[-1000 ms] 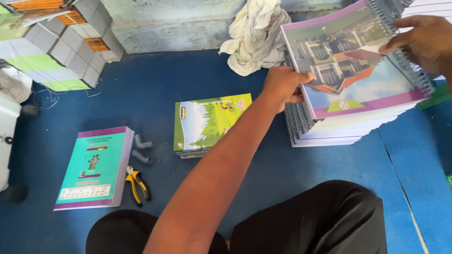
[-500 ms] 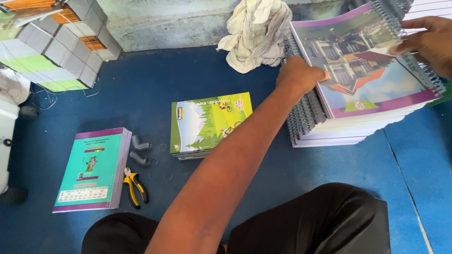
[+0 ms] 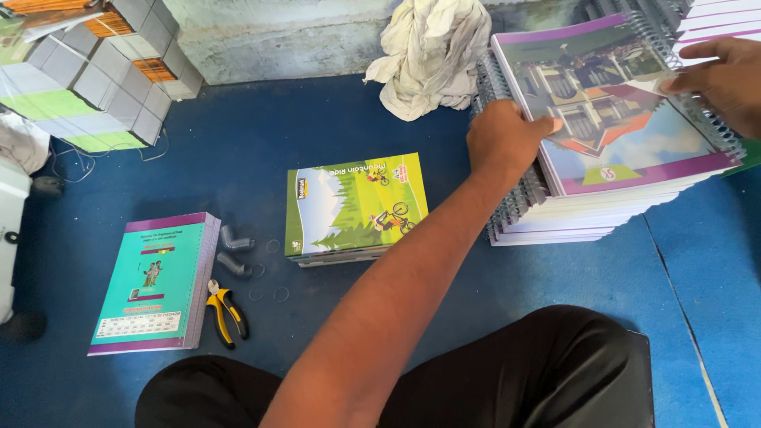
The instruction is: The person sits on the floor and assembles spiral-bound notebooks by inserting plastic coils into pre-punched pages. They handle the notebooks and coils by hand, aligning the pages and threading the coils through the holes to secure the binding.
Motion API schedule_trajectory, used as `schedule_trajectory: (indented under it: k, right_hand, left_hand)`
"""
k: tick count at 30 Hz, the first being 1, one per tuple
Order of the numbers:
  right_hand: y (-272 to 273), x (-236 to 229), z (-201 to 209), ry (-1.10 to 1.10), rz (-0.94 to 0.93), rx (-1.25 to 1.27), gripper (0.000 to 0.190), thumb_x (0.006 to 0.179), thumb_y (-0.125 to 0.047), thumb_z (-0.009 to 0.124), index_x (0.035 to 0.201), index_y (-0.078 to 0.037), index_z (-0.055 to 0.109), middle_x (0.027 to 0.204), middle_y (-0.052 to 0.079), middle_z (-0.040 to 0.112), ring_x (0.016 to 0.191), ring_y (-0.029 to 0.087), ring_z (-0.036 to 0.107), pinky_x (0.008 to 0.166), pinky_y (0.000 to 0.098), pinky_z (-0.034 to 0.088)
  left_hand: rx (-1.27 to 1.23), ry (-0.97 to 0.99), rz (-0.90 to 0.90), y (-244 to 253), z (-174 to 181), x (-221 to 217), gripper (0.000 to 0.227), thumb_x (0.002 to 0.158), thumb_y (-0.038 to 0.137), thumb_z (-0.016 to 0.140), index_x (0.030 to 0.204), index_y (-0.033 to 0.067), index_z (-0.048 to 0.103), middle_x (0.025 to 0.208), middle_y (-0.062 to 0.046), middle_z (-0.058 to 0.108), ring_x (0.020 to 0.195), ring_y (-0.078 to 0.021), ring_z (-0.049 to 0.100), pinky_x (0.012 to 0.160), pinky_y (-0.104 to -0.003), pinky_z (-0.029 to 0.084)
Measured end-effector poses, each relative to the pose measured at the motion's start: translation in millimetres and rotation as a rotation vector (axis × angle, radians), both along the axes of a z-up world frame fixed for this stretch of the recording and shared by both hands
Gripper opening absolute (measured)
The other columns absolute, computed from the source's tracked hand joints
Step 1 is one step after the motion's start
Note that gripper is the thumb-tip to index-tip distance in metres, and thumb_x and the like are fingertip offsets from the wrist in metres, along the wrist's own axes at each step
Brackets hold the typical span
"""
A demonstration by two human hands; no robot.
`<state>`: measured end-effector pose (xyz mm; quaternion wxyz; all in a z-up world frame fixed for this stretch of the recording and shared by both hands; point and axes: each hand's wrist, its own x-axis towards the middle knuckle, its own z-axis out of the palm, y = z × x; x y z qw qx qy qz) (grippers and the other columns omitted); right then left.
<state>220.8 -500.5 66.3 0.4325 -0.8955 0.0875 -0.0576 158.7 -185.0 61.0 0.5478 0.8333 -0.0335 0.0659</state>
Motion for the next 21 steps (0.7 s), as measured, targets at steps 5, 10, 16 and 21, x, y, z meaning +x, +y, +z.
schedule_trajectory:
  k: [5,10,16,21]
  right_hand:
    - [3.1,-14.0,4.1,-0.045,0.042,-0.207,0.062,0.100,-0.015,0.072,0.153,0.006,0.050,0.125,0.029,0.068,0.103,0.036,0.071,0.087,0.0472,0.059]
    - [-1.6,-12.3,1.8,-0.008,0.028,-0.210,0.063,0.100,-0.022,0.073,0.150,0.007,0.051,0.121,0.027,0.069,0.100,0.033,0.071,0.086,0.0475,0.059]
    - [-8.9,-9.0,-2.1,0.189,-0.007,-0.080,0.064,0.109,-0.042,0.062,0.146,0.009,0.048,0.117,0.030,0.065,0.096,0.032,0.069,0.084,0.0438,0.056]
    - [8.6,-30.1,10.1,0.488,-0.161,0.097,0.054,0.113,-0.043,0.042,0.134,0.006,0.049,0.108,0.030,0.067,0.089,0.034,0.072,0.077,0.0460,0.061]
  left_hand:
    - [0.081,-0.053,0.043,-1.4,-1.1,-1.6,0.039,0.069,0.045,0.082,0.082,0.0082,0.080,0.085,-0.015,0.076,0.090,-0.0311,0.070,0.078,-0.043,0.056]
    - [0.113,-0.059,0.051,-0.5,-15.5,-1.0,0.045,0.078,0.049,0.075,0.091,0.0060,0.077,0.102,-0.023,0.067,0.099,-0.0351,0.065,0.085,-0.045,0.054]
    - [0.001,-0.087,0.054,-25.3,-47.8,-14.4,0.081,0.095,0.054,0.056,0.153,0.0006,0.037,0.135,-0.042,0.042,0.126,-0.0555,0.045,0.109,-0.055,0.039]
    - [-0.064,0.115,-0.100,-38.6,-61.8,-17.2,0.096,0.096,0.063,0.043,0.164,0.0071,0.005,0.158,-0.046,0.005,0.149,-0.0617,0.007,0.119,-0.060,0.016]
